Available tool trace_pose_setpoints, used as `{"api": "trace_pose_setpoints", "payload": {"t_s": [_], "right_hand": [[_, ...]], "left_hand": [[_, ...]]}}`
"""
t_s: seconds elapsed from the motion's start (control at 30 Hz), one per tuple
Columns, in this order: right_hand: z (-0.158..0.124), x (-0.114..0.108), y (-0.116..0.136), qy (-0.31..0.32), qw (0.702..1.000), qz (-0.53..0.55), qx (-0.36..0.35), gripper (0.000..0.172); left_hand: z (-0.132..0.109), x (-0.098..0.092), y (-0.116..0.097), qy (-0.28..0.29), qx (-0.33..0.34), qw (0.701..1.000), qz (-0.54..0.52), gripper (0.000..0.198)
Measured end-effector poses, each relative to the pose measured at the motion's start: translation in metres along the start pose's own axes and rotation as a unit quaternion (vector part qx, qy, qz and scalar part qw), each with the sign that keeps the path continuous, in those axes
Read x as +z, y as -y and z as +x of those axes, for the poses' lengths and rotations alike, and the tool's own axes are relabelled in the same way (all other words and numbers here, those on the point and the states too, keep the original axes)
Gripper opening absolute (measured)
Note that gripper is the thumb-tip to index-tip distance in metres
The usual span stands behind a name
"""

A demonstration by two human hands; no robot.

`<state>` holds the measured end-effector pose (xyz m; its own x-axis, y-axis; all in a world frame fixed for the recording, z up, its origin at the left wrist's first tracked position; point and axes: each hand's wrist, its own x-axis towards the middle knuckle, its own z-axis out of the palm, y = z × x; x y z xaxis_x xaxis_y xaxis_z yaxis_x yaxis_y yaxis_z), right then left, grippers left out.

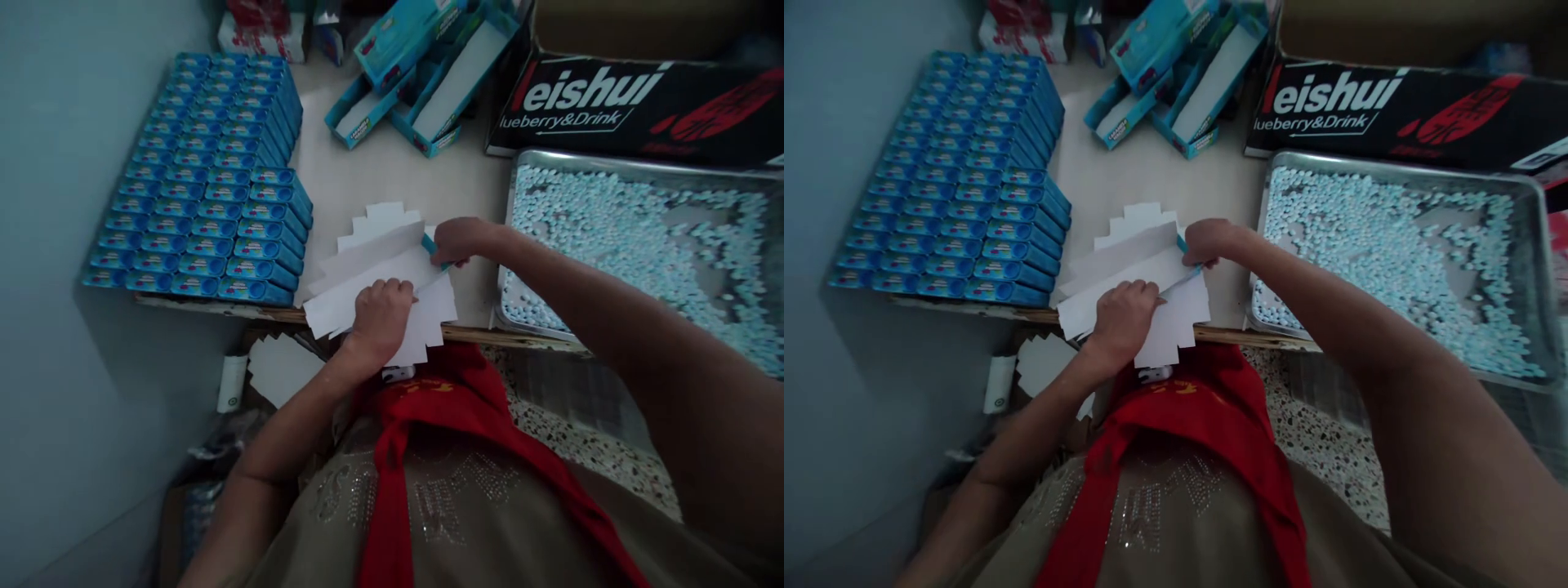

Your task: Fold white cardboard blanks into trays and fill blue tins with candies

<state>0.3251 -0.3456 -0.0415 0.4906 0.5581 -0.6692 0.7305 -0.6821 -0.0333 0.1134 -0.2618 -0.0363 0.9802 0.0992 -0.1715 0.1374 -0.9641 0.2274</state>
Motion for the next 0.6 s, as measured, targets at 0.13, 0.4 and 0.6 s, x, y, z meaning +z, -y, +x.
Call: {"api": "trace_pose_setpoints", "payload": {"t_s": [0.13,0.4,0.6], "right_hand": [[-0.014,0.011,-0.002,0.002,1.0,0.01,-0.018,0.027],[-0.006,0.018,-0.014,-0.015,0.995,0.092,-0.019,0.029],[-0.044,0.039,-0.008,-0.337,0.939,0.072,-0.023,0.036]], "left_hand": [[0.006,0.013,0.014,-0.011,-0.002,0.999,-0.031,0.03],[0.057,0.011,0.052,-0.002,0.055,0.991,-0.125,0.05],[0.086,0.02,0.068,0.149,0.018,0.944,-0.292,0.046]]}}
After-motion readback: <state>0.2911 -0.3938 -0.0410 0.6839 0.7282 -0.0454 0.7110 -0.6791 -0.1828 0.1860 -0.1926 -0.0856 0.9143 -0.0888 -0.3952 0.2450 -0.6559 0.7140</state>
